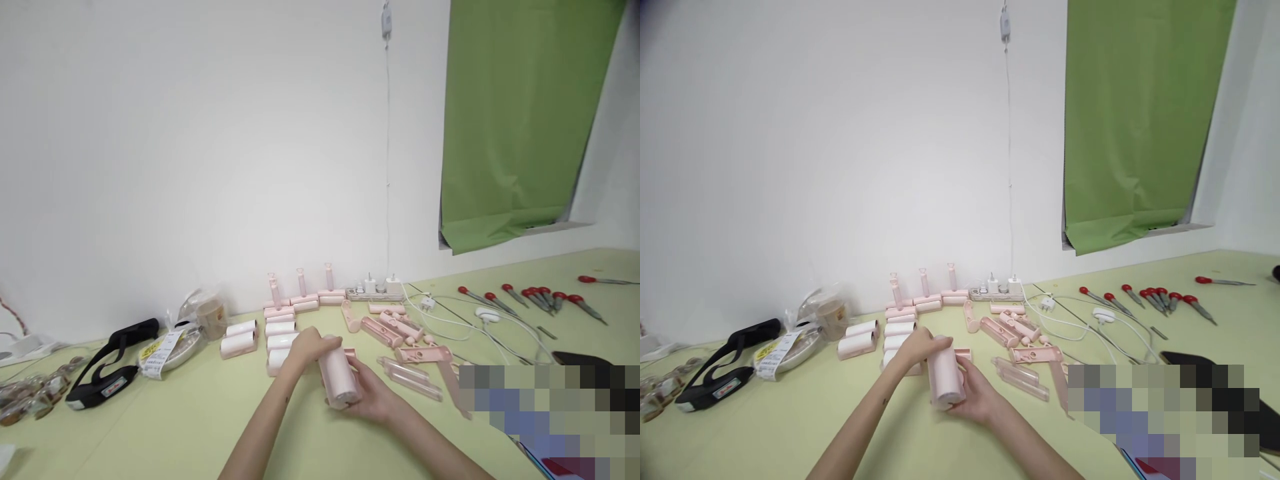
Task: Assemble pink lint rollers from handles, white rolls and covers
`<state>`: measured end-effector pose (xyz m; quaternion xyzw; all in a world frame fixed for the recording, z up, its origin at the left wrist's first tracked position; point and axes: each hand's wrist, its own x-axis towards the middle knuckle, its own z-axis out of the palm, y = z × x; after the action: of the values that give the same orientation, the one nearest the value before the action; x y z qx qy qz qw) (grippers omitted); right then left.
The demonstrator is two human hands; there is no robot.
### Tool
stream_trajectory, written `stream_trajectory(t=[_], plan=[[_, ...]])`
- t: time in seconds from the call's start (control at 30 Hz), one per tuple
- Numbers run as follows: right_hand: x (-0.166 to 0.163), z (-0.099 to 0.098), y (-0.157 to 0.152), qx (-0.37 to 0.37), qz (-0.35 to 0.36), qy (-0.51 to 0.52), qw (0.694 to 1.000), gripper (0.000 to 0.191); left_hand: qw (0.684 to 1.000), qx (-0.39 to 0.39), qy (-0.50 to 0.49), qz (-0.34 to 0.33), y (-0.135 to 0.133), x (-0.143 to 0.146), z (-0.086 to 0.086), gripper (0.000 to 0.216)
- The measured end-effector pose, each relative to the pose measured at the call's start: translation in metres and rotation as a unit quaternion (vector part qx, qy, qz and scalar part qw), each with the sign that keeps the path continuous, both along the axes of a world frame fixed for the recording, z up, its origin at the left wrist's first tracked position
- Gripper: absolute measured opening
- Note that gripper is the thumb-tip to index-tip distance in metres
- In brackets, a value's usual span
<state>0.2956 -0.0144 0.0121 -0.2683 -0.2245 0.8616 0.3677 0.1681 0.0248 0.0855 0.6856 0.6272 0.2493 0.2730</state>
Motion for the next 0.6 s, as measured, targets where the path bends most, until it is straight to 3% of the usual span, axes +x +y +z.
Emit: stream_trajectory(t=[0.2, 0.33, 0.4, 0.5, 0.6], plan=[[-0.002, -0.01, -0.005, -0.046, 0.037, 0.013, 0.998, 0.039, 0.998, -0.062, 0.0, -0.017, 0.008, -0.018, 0.011, 0.039], [0.0, -0.011, -0.004, -0.106, -0.008, 0.026, 0.994, 0.033, 0.994, -0.061, -0.068, -0.061, 0.001, -0.038, 0.016, 0.046], [0.005, -0.007, 0.0, -0.094, -0.054, 0.021, 0.994, 0.032, 0.991, -0.028, -0.109, -0.077, -0.009, -0.046, 0.012, 0.046], [0.017, 0.002, 0.01, -0.033, -0.153, -0.009, 0.988, 0.03, 0.977, 0.011, -0.189, -0.101, -0.028, -0.057, -0.01, 0.047], [0.028, 0.011, 0.016, 0.038, -0.255, -0.073, 0.963, 0.031, 0.967, 0.014, -0.226, -0.121, -0.043, -0.067, -0.047, 0.05]])
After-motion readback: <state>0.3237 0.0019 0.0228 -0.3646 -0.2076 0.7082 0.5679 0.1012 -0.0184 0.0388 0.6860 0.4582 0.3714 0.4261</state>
